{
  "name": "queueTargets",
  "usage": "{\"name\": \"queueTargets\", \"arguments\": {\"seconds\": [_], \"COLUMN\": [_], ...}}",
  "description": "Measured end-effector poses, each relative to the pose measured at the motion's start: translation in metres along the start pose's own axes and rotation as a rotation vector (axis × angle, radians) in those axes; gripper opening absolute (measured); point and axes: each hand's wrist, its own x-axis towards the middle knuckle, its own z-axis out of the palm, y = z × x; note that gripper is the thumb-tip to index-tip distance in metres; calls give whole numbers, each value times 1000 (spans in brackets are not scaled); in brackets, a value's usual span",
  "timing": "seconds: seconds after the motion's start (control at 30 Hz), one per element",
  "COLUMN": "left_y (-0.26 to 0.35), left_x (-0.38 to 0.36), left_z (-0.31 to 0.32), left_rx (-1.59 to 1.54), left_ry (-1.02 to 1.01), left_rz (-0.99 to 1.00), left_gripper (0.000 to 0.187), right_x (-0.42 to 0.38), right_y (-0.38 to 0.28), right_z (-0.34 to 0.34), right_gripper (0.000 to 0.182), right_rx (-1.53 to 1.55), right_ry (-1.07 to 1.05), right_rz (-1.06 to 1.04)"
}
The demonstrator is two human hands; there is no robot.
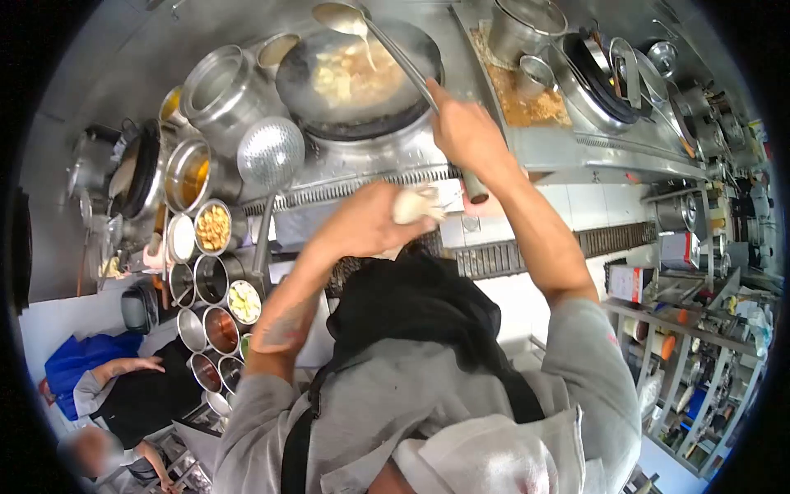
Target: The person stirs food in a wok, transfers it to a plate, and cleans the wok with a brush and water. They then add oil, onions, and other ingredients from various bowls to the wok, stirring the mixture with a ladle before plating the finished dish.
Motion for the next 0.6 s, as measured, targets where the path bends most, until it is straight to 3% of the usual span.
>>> {"name": "queueTargets", "arguments": {"seconds": [0.07,0.1,0.13,0.17,0.2,0.3,0.37,0.4,0.47,0.5,0.53,0.6], "left_y": [-74,-92,-103,-109,-115,-142,-144,-144,-147,-150,-152,-158], "left_x": [-9,-21,-36,-51,-64,-98,-121,-133,-149,-159,-166,-176], "left_z": [39,48,58,66,71,62,47,44,36,36,38,38], "left_rx": [-310,-532,-765,-774,-862,-971,-999,-1011,-1078,-1135,-1144,-1169], "left_ry": [187,149,103,106,152,247,348,396,495,523,558,564], "left_rz": [-159,-302,-443,-436,-487,-566,-631,-643,-588,-555,-562,-550], "left_gripper": [33,32,32,32,33,32,31,31,32,32,32,34], "right_x": [-2,7,13,12,8,12,26,24,41,50,56,71], "right_y": [15,26,40,53,68,71,58,39,-17,-32,-51,-91], "right_z": [13,22,36,56,95,129,153,148,107,100,97,99], "right_gripper": [54,54,54,54,56,51,45,45,42,45,45,49], "right_rx": [122,124,433,733,256,358,101,122,1184,1419,1411,1945], "right_ry": [18,27,-174,-379,27,47,372,352,-401,-507,-543,-1039], "right_rz": [42,26,227,438,6,28,-238,-277,510,474,461,418]}}
